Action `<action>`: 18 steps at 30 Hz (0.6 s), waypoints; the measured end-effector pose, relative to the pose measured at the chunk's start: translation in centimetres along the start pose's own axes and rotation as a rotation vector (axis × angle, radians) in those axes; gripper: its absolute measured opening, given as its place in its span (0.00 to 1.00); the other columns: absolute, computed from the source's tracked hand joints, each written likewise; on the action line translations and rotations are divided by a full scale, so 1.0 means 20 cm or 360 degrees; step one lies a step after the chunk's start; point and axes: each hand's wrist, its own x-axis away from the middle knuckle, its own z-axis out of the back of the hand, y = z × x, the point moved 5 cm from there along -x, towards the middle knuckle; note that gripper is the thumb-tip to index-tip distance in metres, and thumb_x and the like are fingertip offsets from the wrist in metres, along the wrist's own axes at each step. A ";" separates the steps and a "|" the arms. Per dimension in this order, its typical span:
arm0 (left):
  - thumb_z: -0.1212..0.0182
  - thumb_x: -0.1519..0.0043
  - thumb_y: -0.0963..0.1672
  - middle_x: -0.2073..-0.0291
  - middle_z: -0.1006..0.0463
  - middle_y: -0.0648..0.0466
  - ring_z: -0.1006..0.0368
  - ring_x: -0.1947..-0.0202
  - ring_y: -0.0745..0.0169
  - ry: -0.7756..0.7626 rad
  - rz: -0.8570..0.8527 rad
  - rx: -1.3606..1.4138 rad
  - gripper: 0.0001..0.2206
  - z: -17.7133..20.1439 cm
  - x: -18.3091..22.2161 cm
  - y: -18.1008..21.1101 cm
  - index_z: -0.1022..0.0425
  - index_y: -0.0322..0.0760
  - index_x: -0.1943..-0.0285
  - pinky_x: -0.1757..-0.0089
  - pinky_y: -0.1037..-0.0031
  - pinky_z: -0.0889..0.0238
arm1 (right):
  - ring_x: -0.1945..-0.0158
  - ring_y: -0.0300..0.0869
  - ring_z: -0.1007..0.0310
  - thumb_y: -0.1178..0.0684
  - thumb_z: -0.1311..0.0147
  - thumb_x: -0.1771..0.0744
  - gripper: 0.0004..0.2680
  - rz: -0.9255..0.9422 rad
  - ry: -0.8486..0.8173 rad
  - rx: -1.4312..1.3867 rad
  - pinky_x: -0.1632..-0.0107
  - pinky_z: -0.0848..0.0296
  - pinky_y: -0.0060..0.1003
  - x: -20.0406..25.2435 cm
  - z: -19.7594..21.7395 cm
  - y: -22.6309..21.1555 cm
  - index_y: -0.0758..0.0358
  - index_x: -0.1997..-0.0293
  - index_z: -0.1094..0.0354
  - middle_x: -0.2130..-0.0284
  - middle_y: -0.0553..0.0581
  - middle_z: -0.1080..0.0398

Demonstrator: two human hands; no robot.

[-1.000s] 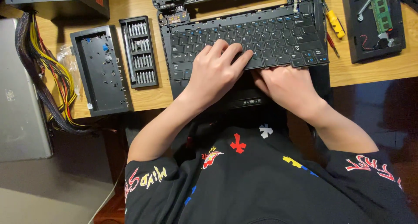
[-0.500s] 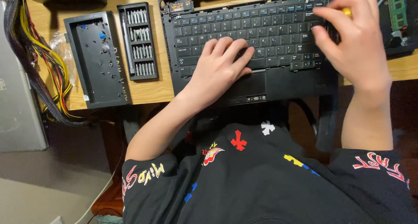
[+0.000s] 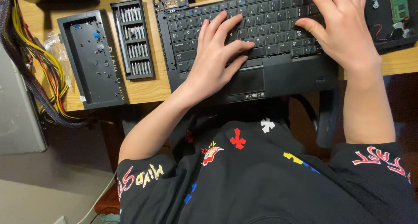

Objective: The recorder is repairing a laptop by reconnecting internal ribbon cables, installing a keyboard, and snapping the bezel into place.

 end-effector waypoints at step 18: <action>0.27 0.39 0.43 0.30 0.37 0.46 0.50 0.25 0.35 0.0085 0.0061 0.0071 0.07 0.01 -0.01 0.02 0.18 0.43 0.53 0.29 0.39 0.61 | 0.35 0.58 0.38 0.58 0.37 0.31 0.14 0.0059 0.0083 -0.0332 0.33 0.38 0.47 -0.01 -0.05 0.12 0.67 0.40 0.34 0.44 0.64 0.34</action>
